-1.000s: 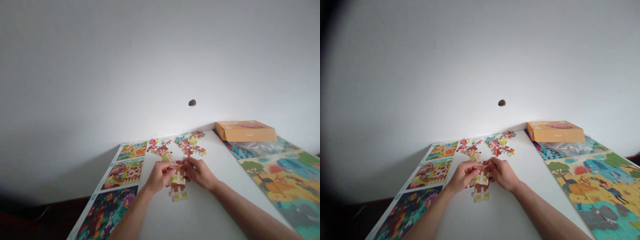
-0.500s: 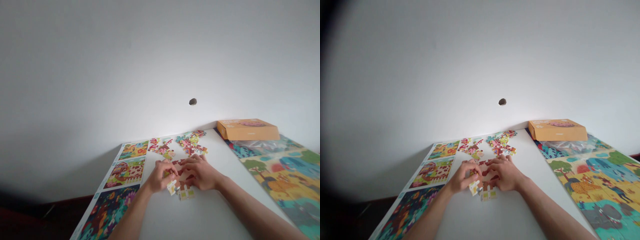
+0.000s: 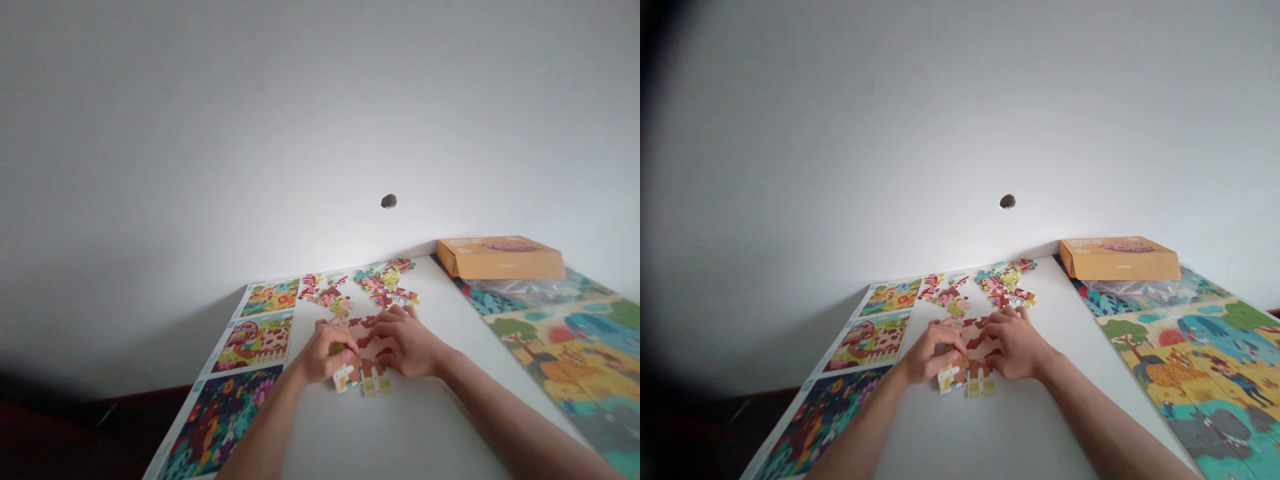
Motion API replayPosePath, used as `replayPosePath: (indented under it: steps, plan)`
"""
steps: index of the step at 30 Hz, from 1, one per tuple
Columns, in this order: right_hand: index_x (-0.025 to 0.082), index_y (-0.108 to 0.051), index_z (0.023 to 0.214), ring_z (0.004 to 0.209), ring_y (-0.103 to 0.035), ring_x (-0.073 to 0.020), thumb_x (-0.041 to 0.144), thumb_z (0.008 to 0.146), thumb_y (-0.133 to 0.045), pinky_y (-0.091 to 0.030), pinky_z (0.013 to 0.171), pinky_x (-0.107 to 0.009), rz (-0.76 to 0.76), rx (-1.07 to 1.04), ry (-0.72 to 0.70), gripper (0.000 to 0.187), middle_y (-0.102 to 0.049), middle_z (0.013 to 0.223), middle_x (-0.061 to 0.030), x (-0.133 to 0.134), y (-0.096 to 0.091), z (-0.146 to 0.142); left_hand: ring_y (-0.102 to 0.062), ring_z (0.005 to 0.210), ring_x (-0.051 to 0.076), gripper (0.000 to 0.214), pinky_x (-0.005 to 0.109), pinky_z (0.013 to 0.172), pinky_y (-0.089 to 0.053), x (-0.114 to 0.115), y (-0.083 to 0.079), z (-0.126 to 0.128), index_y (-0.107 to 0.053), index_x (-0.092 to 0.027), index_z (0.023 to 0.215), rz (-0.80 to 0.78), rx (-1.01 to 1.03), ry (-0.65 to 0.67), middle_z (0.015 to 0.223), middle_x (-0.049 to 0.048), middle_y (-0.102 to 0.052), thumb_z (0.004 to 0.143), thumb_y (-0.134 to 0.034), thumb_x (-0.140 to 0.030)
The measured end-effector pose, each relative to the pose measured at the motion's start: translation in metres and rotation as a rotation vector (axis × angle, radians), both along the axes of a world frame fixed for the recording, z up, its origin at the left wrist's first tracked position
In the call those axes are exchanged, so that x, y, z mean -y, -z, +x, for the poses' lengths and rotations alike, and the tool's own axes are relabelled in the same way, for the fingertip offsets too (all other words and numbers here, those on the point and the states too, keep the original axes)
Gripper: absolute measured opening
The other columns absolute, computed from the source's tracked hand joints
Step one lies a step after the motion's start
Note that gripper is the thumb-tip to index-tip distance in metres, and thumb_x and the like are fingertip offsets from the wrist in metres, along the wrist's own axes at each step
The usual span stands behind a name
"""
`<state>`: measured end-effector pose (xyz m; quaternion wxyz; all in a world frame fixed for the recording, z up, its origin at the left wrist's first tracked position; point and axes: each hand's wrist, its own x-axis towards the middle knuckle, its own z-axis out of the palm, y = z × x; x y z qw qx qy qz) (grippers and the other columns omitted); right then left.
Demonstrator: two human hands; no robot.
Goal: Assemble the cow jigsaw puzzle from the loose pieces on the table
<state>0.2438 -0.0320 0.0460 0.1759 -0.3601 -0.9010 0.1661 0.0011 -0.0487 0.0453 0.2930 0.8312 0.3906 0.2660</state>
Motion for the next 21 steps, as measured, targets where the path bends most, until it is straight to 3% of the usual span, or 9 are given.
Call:
replayPosePath:
  steps: [6,11,14,18,21]
  plan:
    - [0.024,-0.071,0.093,0.094,-0.054,-0.0243,0.023,0.08,-0.062,-0.032,0.088,-0.041,0.021,-0.067,0.085,0.015,-0.069,0.089,-0.0049,0.001,0.0,-0.003,-0.064,0.082,0.022,0.02,0.037,0.088,-0.044,0.0,0.001,0.002,-0.076,-0.02,0.083,0.013,0.064,-0.141,0.08,0.0047,-0.075,0.079,-0.058,-0.029]
    - [0.024,-0.071,0.087,0.085,-0.057,-0.0183,0.029,0.087,-0.062,-0.034,0.089,-0.036,-0.101,-0.248,0.018,0.01,-0.07,0.08,-0.0008,0.005,0.001,-0.013,-0.067,0.084,0.021,0.021,0.032,0.082,-0.05,-0.002,0.007,0.005,-0.075,-0.017,0.092,-0.037,0.186,-0.21,0.088,0.0061,-0.075,0.082,-0.063,-0.03]
    - [0.02,-0.069,0.076,0.071,-0.055,-0.0135,0.027,0.086,-0.061,-0.038,0.079,-0.031,-0.179,-0.322,0.044,0.015,-0.066,0.071,0.0004,0.004,0.006,-0.017,-0.068,0.087,0.021,0.024,0.03,0.081,-0.05,-0.004,0.009,0.006,-0.074,-0.016,0.093,-0.082,0.234,-0.259,0.09,0.0066,-0.075,0.087,-0.061,-0.034]
    - [0.016,-0.066,0.076,0.055,-0.048,-0.0105,0.037,0.087,-0.06,-0.038,0.054,-0.023,-0.447,-0.463,0.157,0.024,-0.061,0.064,0.001,-0.001,0.016,-0.018,-0.067,0.091,0.022,0.029,0.029,0.083,-0.049,-0.006,0.011,0.004,-0.073,-0.015,0.092,-0.101,0.296,-0.319,0.093,0.007,-0.074,0.091,-0.057,-0.039]
    - [0.016,-0.063,0.077,0.052,-0.049,-0.0104,0.049,0.086,-0.06,-0.038,0.044,-0.021,-0.659,-0.584,0.204,0.035,-0.062,0.068,-0.0003,-0.002,0.02,-0.018,-0.065,0.086,0.021,0.027,0.029,0.08,-0.05,-0.006,0.012,0.004,-0.072,-0.014,0.092,-0.089,0.303,-0.329,0.087,0.0067,-0.073,0.087,-0.061,-0.038]
